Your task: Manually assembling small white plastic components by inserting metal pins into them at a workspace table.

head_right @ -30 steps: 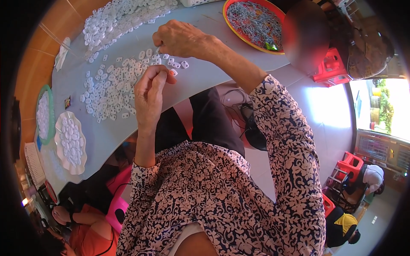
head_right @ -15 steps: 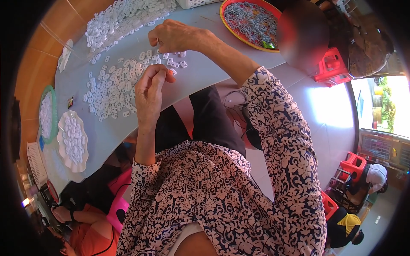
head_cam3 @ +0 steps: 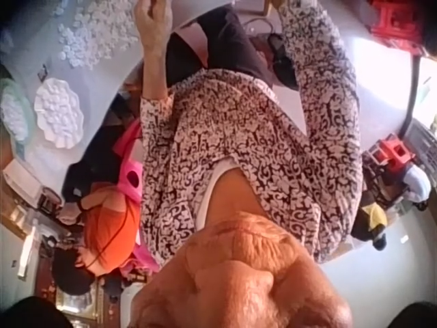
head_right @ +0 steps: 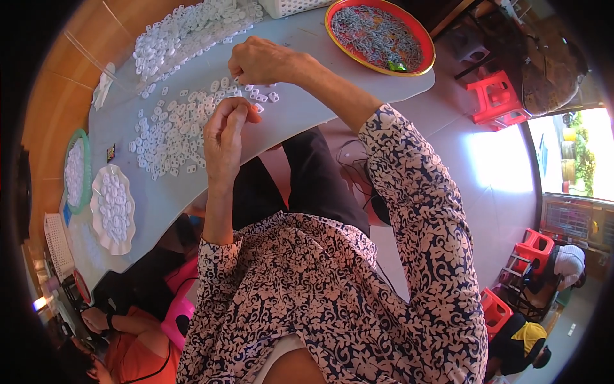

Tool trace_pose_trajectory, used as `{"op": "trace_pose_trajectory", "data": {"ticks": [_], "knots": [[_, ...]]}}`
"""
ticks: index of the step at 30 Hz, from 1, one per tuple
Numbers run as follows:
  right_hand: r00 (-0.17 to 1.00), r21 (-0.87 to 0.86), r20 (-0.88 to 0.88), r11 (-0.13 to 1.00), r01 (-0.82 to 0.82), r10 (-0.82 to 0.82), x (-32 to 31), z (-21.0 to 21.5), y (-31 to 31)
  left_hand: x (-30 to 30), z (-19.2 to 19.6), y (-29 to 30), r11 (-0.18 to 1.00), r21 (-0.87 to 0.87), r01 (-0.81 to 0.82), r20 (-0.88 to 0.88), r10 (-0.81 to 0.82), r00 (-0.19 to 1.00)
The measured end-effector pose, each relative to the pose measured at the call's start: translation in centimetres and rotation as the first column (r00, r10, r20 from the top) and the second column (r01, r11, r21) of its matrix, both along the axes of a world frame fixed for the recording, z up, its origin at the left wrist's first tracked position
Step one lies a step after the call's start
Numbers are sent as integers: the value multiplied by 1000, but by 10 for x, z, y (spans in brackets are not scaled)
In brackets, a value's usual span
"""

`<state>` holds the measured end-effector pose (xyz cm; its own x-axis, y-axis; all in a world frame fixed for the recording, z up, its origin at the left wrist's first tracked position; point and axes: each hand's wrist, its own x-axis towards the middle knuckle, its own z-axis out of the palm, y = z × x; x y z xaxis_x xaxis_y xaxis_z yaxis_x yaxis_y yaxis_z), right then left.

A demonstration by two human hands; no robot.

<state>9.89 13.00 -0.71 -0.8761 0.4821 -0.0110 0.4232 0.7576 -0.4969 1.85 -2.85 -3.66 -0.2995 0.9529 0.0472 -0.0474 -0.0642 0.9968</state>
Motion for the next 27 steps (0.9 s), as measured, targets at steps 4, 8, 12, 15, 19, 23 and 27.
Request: {"op": "trace_pose_trajectory", "data": {"ticks": [4,8,12,15,19,23,27], "knots": [[954,-48,-291,997,55,-66,13,-4,-5,0,1,0,999,35,-10,-64,12,998],[937,-355,-275,928,110,-216,24,-2,-20,1,0,3,991,13,-130,128,128,983],[884,-496,-392,868,29,-253,31,-12,-34,10,7,15,978,72,-196,433,146,889],[775,-341,-593,940,4,-218,27,-20,-46,5,5,19,981,77,-181,499,119,858],[765,-314,-566,938,143,-307,31,-18,-57,5,1,22,986,54,-158,570,99,816],[766,-94,-625,988,120,-152,35,-20,-59,2,-4,20,988,24,-150,598,106,794],[780,-17,-618,993,114,-100,41,-18,-63,10,2,19,967,-17,-253,557,220,801]]}}
